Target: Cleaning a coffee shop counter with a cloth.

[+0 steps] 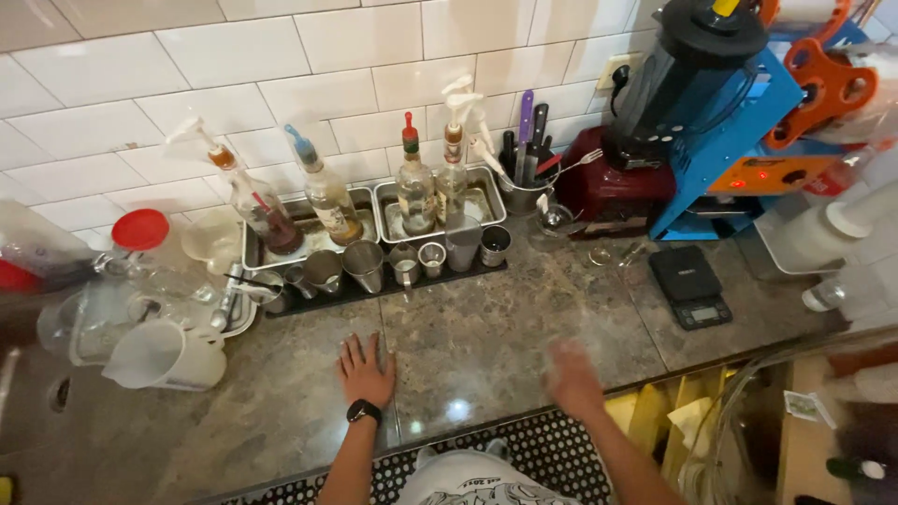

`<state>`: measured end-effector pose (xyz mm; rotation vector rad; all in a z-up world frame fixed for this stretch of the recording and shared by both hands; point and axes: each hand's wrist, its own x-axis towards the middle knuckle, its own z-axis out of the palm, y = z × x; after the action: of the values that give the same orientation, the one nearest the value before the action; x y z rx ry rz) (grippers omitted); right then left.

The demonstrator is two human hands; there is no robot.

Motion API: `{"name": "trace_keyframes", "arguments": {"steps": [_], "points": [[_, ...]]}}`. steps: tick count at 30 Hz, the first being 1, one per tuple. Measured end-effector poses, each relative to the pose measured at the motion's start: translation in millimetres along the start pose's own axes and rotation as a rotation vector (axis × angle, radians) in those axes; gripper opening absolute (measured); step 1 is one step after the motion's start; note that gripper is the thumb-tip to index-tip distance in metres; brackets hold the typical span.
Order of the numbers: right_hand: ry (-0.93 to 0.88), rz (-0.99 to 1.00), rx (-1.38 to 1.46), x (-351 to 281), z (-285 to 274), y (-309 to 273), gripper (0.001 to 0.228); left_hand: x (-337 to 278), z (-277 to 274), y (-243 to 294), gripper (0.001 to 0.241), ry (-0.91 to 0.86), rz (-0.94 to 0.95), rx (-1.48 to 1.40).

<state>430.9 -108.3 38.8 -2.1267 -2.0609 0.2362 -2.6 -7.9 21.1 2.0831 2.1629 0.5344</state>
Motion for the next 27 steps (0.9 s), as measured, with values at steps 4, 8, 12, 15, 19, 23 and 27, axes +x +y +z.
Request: {"name": "trace_keyframes", "arguments": {"steps": [4, 8, 12, 15, 19, 23, 27], "points": [[-0.025, 0.249, -0.175, 48, 36, 53, 0.082, -1, 1, -1, 0.071, 0.03, 0.025, 0.037], [0.022, 0.273, 0.021, 71, -1, -33, 0.083, -2, -5, 5, 0.069, 0.02, -0.003, 0.015], [0.171, -0.17, 0.048, 37, 23, -113, 0.073, -3, 8, -1, 0.069, 0.136, 0.014, 0.069], [-0.23, -0.519, 0.201, -10, -4, -139, 0.067, -1, 12, -3, 0.069, 0.104, 0.016, 0.059], [-0.516, -0.073, 0.044, 8, -45, -107, 0.077, 2, 12, -4, 0.066, 0.082, -0.01, 0.04], [-0.002, 0.124, -0.104, 39, 47, 51, 0.087, -1, 9, -1, 0.068, 0.133, 0.022, 0.024], [0.184, 0.24, -0.13, 81, 44, 51, 0.08, 0, 13, -4, 0.071, 0.075, 0.013, 0.03]]}}
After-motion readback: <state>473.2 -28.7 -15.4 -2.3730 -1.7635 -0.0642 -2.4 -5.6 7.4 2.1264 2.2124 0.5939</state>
